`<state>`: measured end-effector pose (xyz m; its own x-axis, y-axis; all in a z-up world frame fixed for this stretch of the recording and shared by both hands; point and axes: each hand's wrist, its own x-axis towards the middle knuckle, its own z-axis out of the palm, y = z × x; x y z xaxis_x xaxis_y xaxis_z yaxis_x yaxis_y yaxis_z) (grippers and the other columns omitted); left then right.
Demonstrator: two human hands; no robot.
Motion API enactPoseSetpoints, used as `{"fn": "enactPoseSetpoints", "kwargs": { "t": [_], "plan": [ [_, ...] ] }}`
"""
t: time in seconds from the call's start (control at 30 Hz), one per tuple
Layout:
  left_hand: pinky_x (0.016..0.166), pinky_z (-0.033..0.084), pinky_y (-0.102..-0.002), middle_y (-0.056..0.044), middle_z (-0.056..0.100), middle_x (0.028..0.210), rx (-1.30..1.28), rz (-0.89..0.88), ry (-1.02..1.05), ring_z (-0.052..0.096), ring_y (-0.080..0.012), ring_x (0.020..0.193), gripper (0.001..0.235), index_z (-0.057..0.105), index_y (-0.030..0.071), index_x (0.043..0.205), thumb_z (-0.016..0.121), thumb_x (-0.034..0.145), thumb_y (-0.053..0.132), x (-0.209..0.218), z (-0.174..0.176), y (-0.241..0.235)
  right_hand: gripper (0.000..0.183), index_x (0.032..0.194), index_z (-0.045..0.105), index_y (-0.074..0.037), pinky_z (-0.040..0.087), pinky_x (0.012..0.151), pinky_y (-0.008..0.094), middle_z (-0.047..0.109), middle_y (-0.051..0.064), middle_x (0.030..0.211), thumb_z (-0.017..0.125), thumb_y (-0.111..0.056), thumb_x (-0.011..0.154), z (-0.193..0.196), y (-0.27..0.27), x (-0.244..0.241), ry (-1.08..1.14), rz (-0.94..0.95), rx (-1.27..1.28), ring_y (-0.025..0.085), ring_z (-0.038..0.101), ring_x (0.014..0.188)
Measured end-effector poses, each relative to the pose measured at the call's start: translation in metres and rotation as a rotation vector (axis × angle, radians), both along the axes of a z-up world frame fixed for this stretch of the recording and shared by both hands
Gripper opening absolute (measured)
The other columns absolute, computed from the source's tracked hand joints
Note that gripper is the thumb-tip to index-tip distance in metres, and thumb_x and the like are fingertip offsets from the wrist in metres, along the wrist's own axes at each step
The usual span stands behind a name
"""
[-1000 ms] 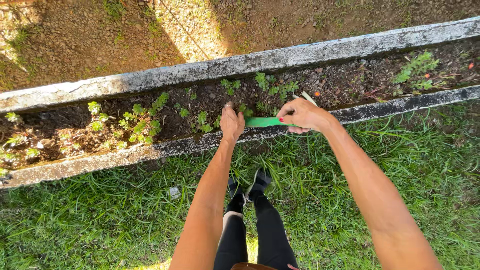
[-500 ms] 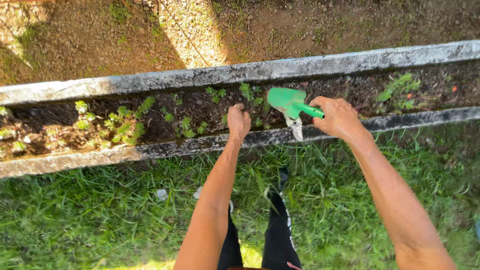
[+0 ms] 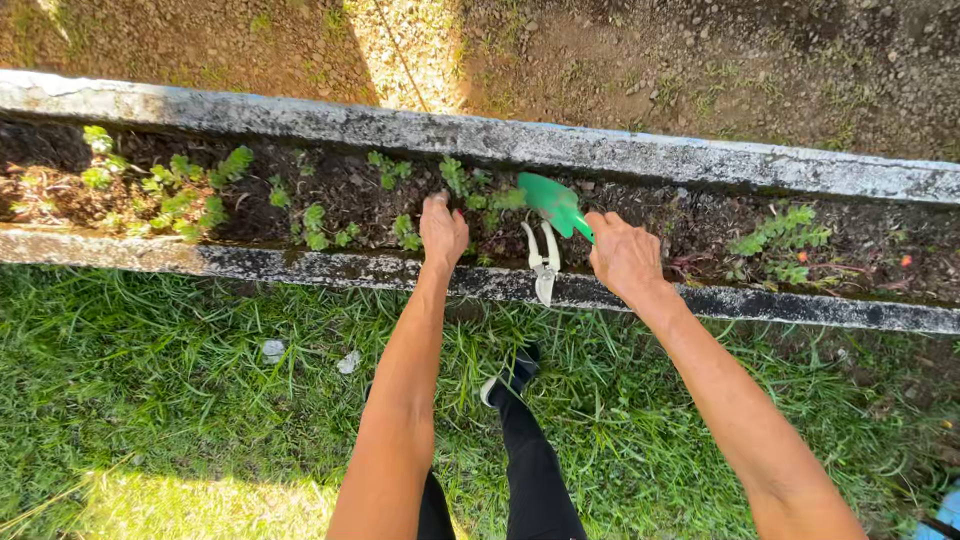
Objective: The person uses a small green hand trowel to loosen soil and remove weeds from a narrow concrete planter box. They pull the weeds out by hand and discard them while moving along the length of the planter.
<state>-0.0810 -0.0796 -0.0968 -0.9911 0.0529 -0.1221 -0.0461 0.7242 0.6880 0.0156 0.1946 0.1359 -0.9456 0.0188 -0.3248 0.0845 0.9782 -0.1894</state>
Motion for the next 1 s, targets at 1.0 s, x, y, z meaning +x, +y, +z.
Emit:
{"fn": "enactPoseSetpoints", "kwargs": {
  "t": [1.0],
  "plan": [
    [0.097, 0.051, -0.049, -0.016, 0.035, 0.159, -0.025, -0.080, -0.273, 0.055, -0.0442, 0.125, 0.080, 0.037, 0.005, 0.154, 0.066, 0.079, 0.000, -0.013, 0.030, 0.008, 0.052, 0.146, 0.048, -0.016, 0.056, 0.052, 0.052, 0.068, 0.020, 0.081, 0.060, -0.016, 0.096, -0.006, -0.006, 0.007, -0.108, 0.052, 0.121, 0.038, 0.072, 0.064]
  ]
}}
